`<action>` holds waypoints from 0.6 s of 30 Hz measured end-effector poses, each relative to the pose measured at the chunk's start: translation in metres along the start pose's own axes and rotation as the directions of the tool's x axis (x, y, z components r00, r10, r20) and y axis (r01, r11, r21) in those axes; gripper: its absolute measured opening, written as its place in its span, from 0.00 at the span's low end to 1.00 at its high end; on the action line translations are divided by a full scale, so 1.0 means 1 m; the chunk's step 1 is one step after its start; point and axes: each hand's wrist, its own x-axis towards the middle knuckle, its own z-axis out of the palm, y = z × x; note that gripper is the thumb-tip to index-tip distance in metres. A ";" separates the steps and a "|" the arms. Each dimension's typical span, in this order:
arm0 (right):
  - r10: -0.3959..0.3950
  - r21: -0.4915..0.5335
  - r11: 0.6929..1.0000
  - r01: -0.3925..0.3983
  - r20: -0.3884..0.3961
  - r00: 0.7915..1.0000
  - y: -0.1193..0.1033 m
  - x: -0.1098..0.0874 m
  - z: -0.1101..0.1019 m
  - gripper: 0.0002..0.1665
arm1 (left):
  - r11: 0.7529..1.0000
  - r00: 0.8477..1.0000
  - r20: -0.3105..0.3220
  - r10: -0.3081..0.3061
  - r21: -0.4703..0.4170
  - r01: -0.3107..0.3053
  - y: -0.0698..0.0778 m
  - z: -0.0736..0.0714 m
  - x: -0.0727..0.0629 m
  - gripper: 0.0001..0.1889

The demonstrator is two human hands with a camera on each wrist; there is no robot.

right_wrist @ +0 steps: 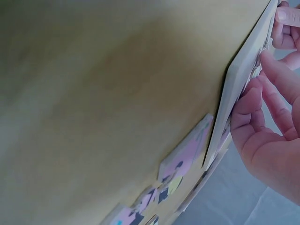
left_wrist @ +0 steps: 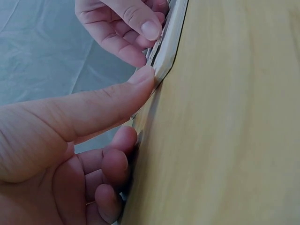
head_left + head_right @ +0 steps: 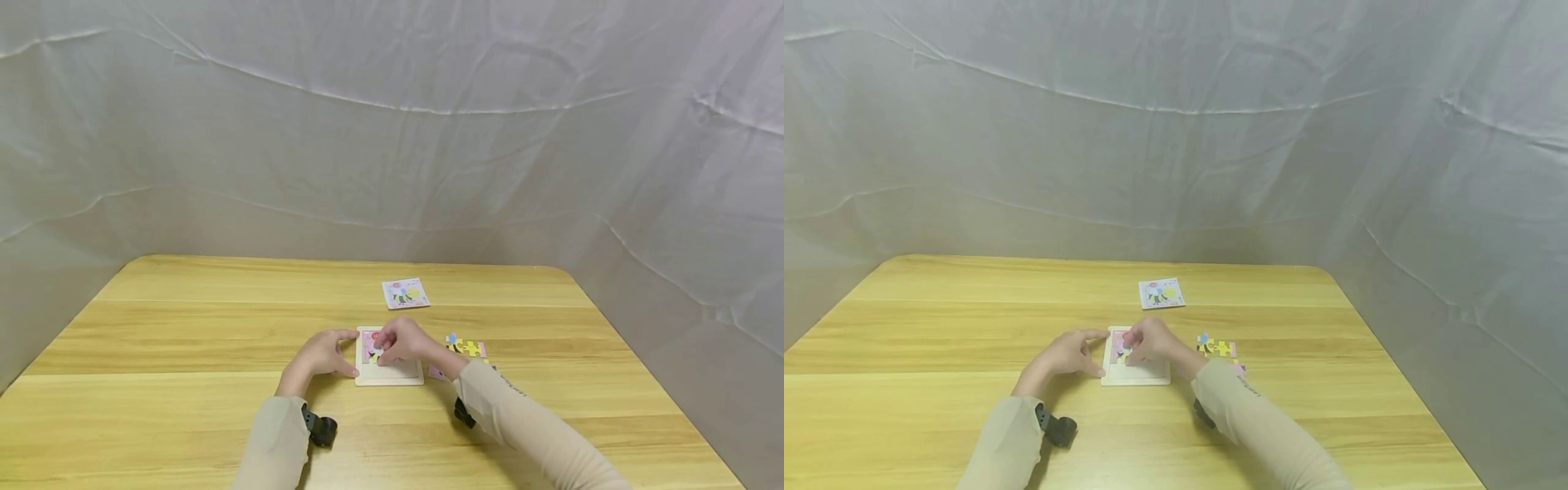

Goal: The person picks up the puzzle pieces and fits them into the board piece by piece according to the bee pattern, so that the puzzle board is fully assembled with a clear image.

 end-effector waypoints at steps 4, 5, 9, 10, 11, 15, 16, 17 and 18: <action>-0.002 -0.021 1.000 0.002 -0.013 1.000 -0.001 0.000 0.001 0.10 | 1.000 1.000 0.001 0.001 0.001 -0.001 0.000 0.000 0.000 0.37; -0.002 -0.024 1.000 0.002 -0.014 1.000 -0.001 0.000 0.001 0.09 | 1.000 1.000 0.001 0.001 0.002 -0.001 0.000 0.000 -0.001 0.37; -0.008 -0.037 0.999 0.007 -0.007 1.000 -0.002 0.001 0.001 0.10 | 1.000 1.000 0.004 -0.002 0.001 0.002 0.000 -0.001 -0.001 0.37; -0.016 -0.039 0.999 0.016 -0.002 1.000 -0.002 0.001 0.001 0.10 | 1.000 1.000 0.006 -0.002 0.002 0.002 0.000 -0.001 -0.001 0.37; -0.029 -0.041 0.999 0.029 0.002 1.000 -0.002 0.002 0.001 0.11 | 1.000 1.000 0.008 -0.002 0.004 0.002 0.000 -0.001 -0.001 0.37; -0.077 -0.044 0.996 0.078 0.029 0.997 -0.004 0.004 0.001 0.12 | 1.000 1.000 0.010 0.006 0.014 -0.006 0.000 -0.001 -0.001 0.37; -0.089 -0.043 0.995 0.091 0.037 0.995 -0.004 0.004 0.001 0.12 | 1.000 1.000 0.009 0.008 0.018 -0.008 0.000 -0.001 -0.001 0.37; -0.095 -0.045 0.994 0.097 0.043 0.995 -0.005 0.005 0.001 0.12 | 1.000 1.000 0.007 0.010 0.022 -0.010 0.000 -0.001 -0.001 0.37; -0.099 -0.048 0.994 0.101 0.049 0.994 -0.005 0.005 0.001 0.12 | 1.000 1.000 0.004 0.011 0.025 -0.011 0.000 0.000 -0.001 0.37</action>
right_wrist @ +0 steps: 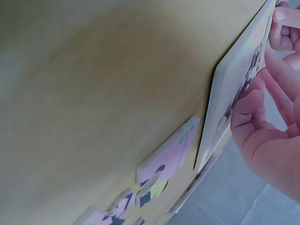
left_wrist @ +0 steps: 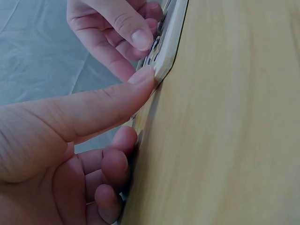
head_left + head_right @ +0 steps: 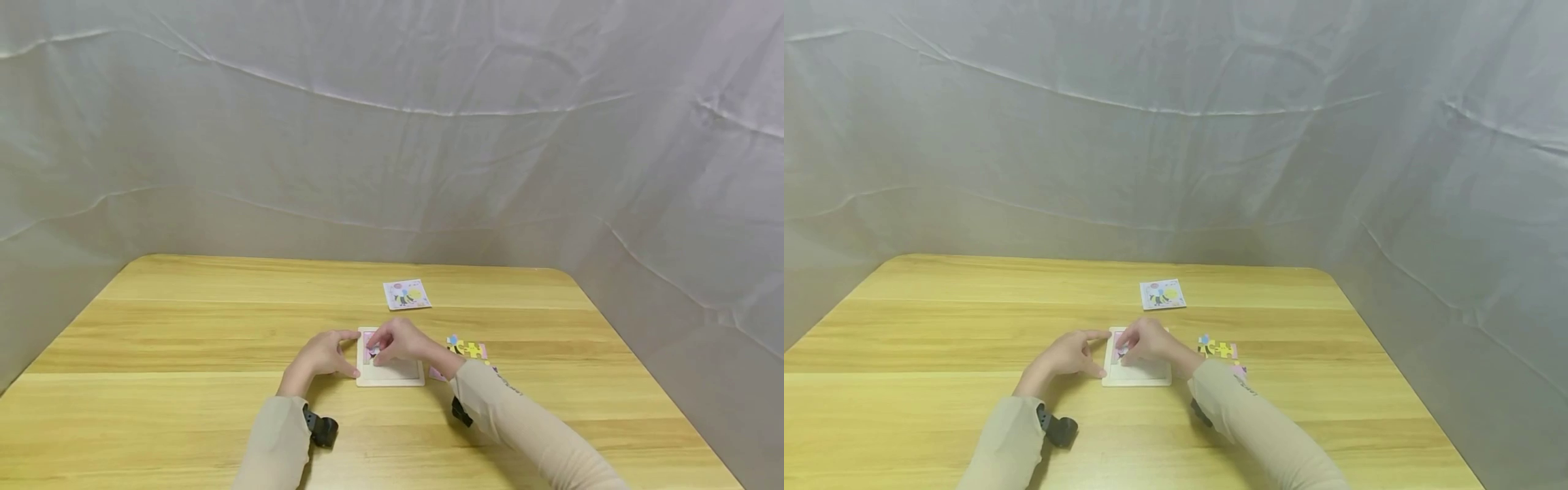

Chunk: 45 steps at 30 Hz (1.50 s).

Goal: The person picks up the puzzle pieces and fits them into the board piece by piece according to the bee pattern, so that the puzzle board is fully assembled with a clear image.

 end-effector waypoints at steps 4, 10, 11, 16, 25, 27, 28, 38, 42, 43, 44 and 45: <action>-0.009 -0.007 1.000 0.009 0.009 1.000 -0.001 0.000 0.001 0.11 | 1.000 1.000 -0.004 -0.002 0.006 0.002 0.000 0.001 0.001 0.37; -0.011 -0.034 0.999 0.011 0.005 1.000 -0.001 0.000 0.001 0.10 | 1.000 1.000 -0.005 0.000 0.004 0.000 0.001 0.002 0.001 0.37; -0.010 -0.038 0.999 0.010 0.006 1.000 -0.002 0.000 0.001 0.10 | 1.000 1.000 -0.006 0.003 0.004 -0.003 0.001 0.002 0.001 0.37; 0.001 -0.045 0.999 0.000 0.004 1.000 -0.001 0.000 0.002 0.11 | 1.000 1.000 -0.007 0.015 0.002 -0.015 0.003 0.002 0.000 0.37; 0.017 -0.056 0.998 -0.017 -0.007 1.000 -0.002 0.002 0.003 0.11 | 1.000 1.000 -0.006 0.018 -0.005 -0.018 0.003 0.002 0.000 0.37; 0.016 -0.056 0.998 -0.016 -0.011 1.000 -0.002 0.002 0.004 0.11 | 1.000 1.000 -0.006 0.016 -0.005 -0.016 0.003 0.002 0.000 0.37; 0.011 -0.055 0.998 -0.012 -0.014 1.000 -0.002 0.002 0.004 0.11 | 1.000 1.000 -0.006 0.014 -0.005 -0.014 0.003 0.002 0.000 0.37; -0.014 -0.055 0.998 0.013 -0.012 1.000 -0.001 0.002 0.005 0.12 | 1.000 1.000 -0.006 0.007 -0.012 -0.007 0.004 0.001 -0.001 0.37; -0.021 -0.065 0.998 0.020 -0.020 1.000 0.000 0.000 0.002 0.12 | 1.000 1.000 -0.001 0.003 -0.009 -0.003 0.005 0.001 -0.001 0.37; -0.023 -0.068 0.997 0.021 -0.027 0.999 0.001 0.000 0.001 0.11 | 1.000 1.000 0.000 0.003 -0.008 -0.003 0.005 0.001 -0.001 0.37; -0.033 -0.072 0.997 0.031 -0.032 0.999 0.002 -0.001 0.000 0.11 | 1.000 1.000 0.002 0.002 -0.006 -0.002 0.005 0.001 -0.001 0.37; -0.035 -0.076 0.997 0.033 -0.034 0.999 0.003 -0.001 -0.001 0.10 | 1.000 1.000 0.005 0.001 -0.005 -0.001 0.005 0.001 -0.001 0.37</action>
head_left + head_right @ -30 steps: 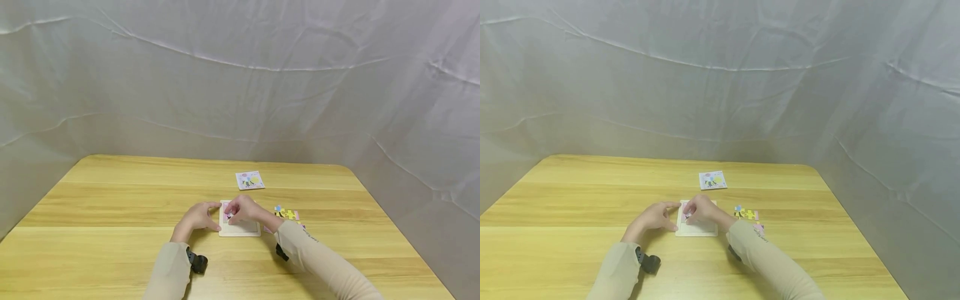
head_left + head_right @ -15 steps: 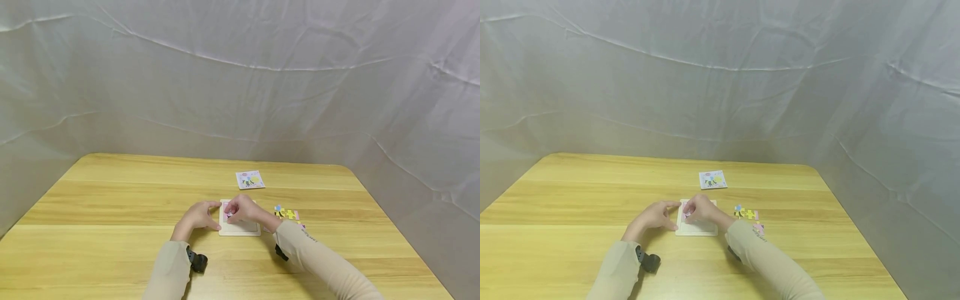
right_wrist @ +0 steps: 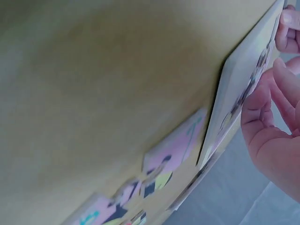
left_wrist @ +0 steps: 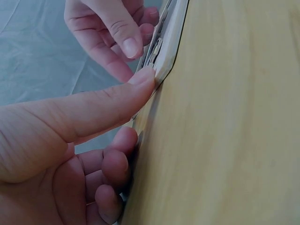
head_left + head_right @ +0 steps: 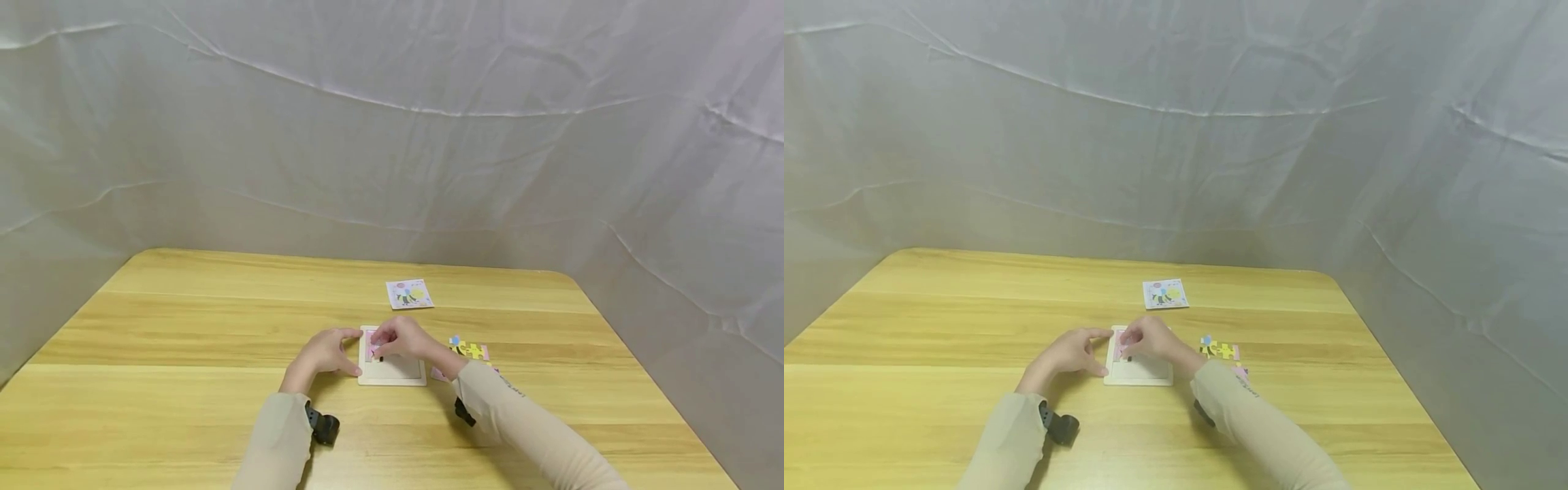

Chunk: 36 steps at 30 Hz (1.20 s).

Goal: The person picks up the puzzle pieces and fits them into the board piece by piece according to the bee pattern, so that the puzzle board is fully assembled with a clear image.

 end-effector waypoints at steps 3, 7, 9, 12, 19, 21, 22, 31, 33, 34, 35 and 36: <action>-0.018 0.004 1.000 0.018 0.007 1.000 0.002 -0.001 -0.001 0.11 | 1.000 1.000 0.003 -0.005 0.002 0.005 0.000 0.001 0.000 0.37; -0.030 0.011 1.000 0.030 0.025 0.999 0.004 -0.002 0.000 0.12 | 1.000 1.000 0.002 -0.006 0.008 0.006 0.000 0.001 0.001 0.37; -0.038 0.003 0.999 0.038 0.030 0.999 0.004 -0.002 0.000 0.12 | 1.000 1.000 0.002 -0.006 0.009 0.005 0.000 0.002 0.001 0.37; -0.042 -0.009 0.999 0.042 0.036 0.998 0.003 -0.002 0.000 0.12 | 1.000 1.000 0.000 -0.002 0.012 0.002 0.000 0.002 0.001 0.37; -0.041 -0.017 0.999 0.042 0.040 0.998 0.002 -0.002 -0.001 0.13 | 1.000 1.000 -0.006 0.005 0.017 -0.005 0.001 0.001 0.000 0.37; -0.042 -0.013 0.999 0.042 0.031 0.999 0.002 -0.003 -0.002 0.12 | 1.000 1.000 -0.007 0.004 0.017 -0.004 0.001 0.001 0.000 0.37; -0.037 -0.010 0.999 0.037 0.023 0.999 0.002 -0.003 -0.002 0.11 | 1.000 1.000 -0.006 0.003 0.016 -0.002 0.001 0.002 0.000 0.37; 0.046 -0.028 0.999 -0.046 0.010 0.999 -0.001 -0.006 -0.002 0.07 | 1.000 1.000 -0.004 -0.004 -0.005 0.004 0.001 0.002 0.000 0.36; 0.057 -0.034 0.998 -0.056 0.007 0.998 -0.001 -0.006 -0.002 0.08 | 1.000 1.000 -0.004 -0.004 -0.006 0.004 0.001 0.002 0.000 0.36; 0.058 -0.034 0.998 -0.058 0.006 0.998 -0.001 -0.006 -0.002 0.08 | 1.000 1.000 -0.004 -0.004 -0.006 0.004 0.001 0.002 0.000 0.36; 0.058 -0.032 0.998 -0.058 0.006 0.998 -0.001 -0.006 -0.001 0.08 | 1.000 1.000 -0.004 -0.004 -0.006 0.004 0.001 0.002 0.000 0.37; 0.058 -0.032 0.998 -0.058 0.006 0.998 -0.002 -0.006 -0.001 0.08 | 1.000 1.000 -0.004 -0.005 -0.006 0.005 0.001 0.002 0.000 0.37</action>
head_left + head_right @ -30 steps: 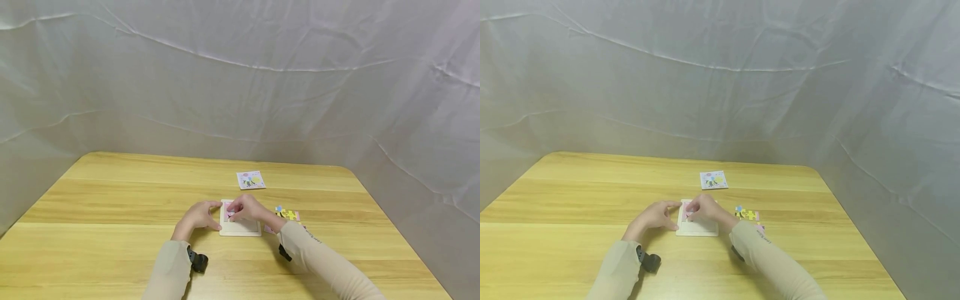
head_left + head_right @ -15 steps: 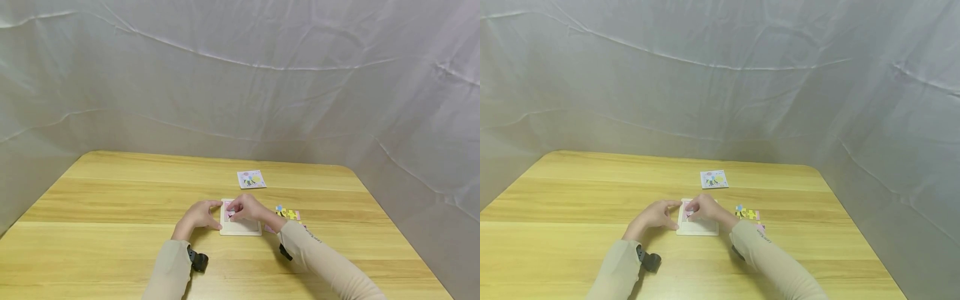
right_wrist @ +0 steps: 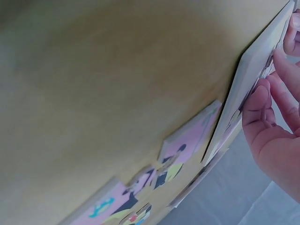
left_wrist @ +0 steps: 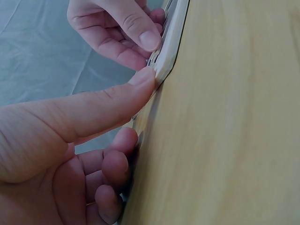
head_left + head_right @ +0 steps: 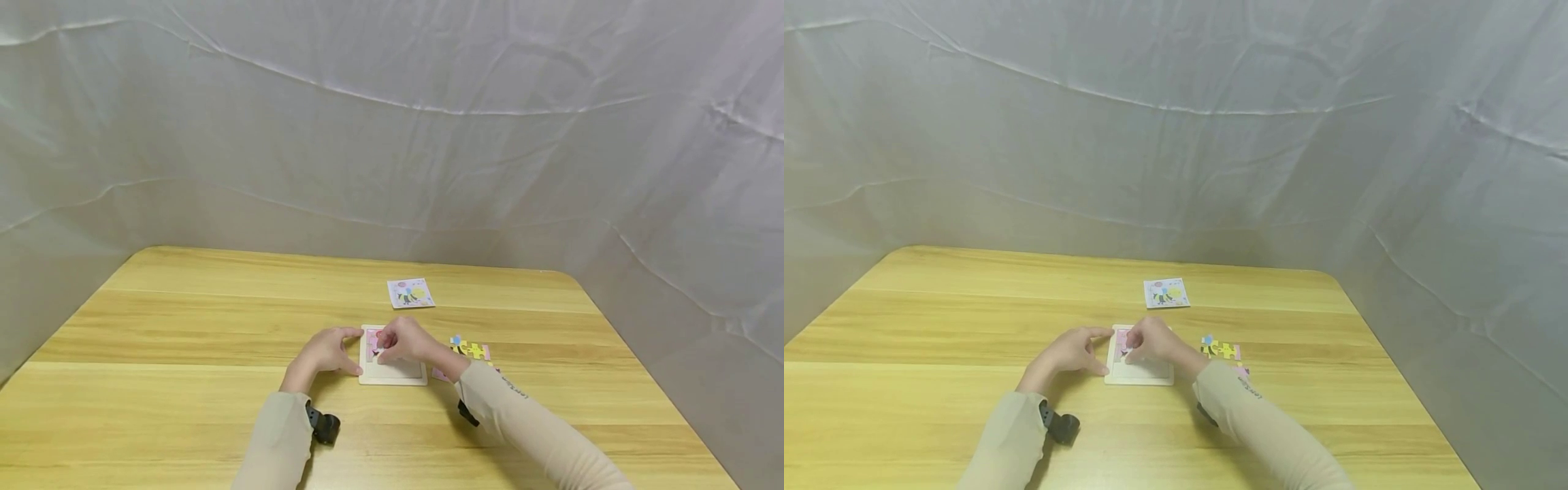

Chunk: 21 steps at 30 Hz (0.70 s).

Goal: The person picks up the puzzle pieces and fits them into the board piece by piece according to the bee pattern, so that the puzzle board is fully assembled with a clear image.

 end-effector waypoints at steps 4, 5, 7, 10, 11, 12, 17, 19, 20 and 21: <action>-0.013 -0.011 1.000 0.013 -0.001 1.000 0.000 0.000 0.000 0.09 | 1.000 1.000 0.001 -0.001 -0.002 0.001 0.000 0.000 -0.001 0.37; -0.016 -0.016 1.000 0.016 0.000 1.000 0.000 0.000 0.000 0.10 | 1.000 1.000 0.002 -0.002 -0.003 0.002 0.001 0.000 -0.001 0.37; -0.018 -0.023 1.000 0.018 0.001 1.000 0.000 0.000 0.000 0.11 | 1.000 1.000 0.003 -0.002 -0.004 0.002 0.001 -0.001 -0.001 0.36; -0.020 -0.029 0.999 0.021 0.007 1.000 0.001 0.000 0.000 0.12 | 1.000 1.000 0.002 -0.001 -0.003 0.001 0.001 0.000 -0.001 0.36; -0.022 -0.028 0.999 0.022 0.007 1.000 0.001 0.000 0.001 0.11 | 1.000 1.000 0.001 -0.001 -0.001 0.001 0.001 0.000 -0.001 0.36; -0.024 -0.025 0.999 0.024 0.007 1.000 0.001 0.000 0.000 0.11 | 1.000 1.000 0.000 0.000 0.002 0.000 0.001 0.000 -0.001 0.37; -0.036 -0.019 0.999 0.036 0.006 0.999 0.003 0.000 0.001 0.10 | 1.000 1.000 -0.002 0.009 0.011 -0.009 0.001 0.000 -0.001 0.37; -0.042 -0.024 0.999 0.042 0.007 0.999 0.004 0.000 0.001 0.10 | 1.000 1.000 -0.001 0.012 0.013 -0.012 0.001 0.000 0.000 0.37; -0.047 -0.026 0.999 0.047 0.009 0.999 0.004 0.001 0.001 0.10 | 1.000 1.000 -0.002 0.013 0.012 -0.013 0.001 0.000 0.000 0.37; -0.050 -0.032 0.998 0.051 0.011 0.999 0.004 0.001 0.000 0.10 | 1.000 1.000 -0.002 0.012 0.011 -0.012 0.001 0.000 0.000 0.37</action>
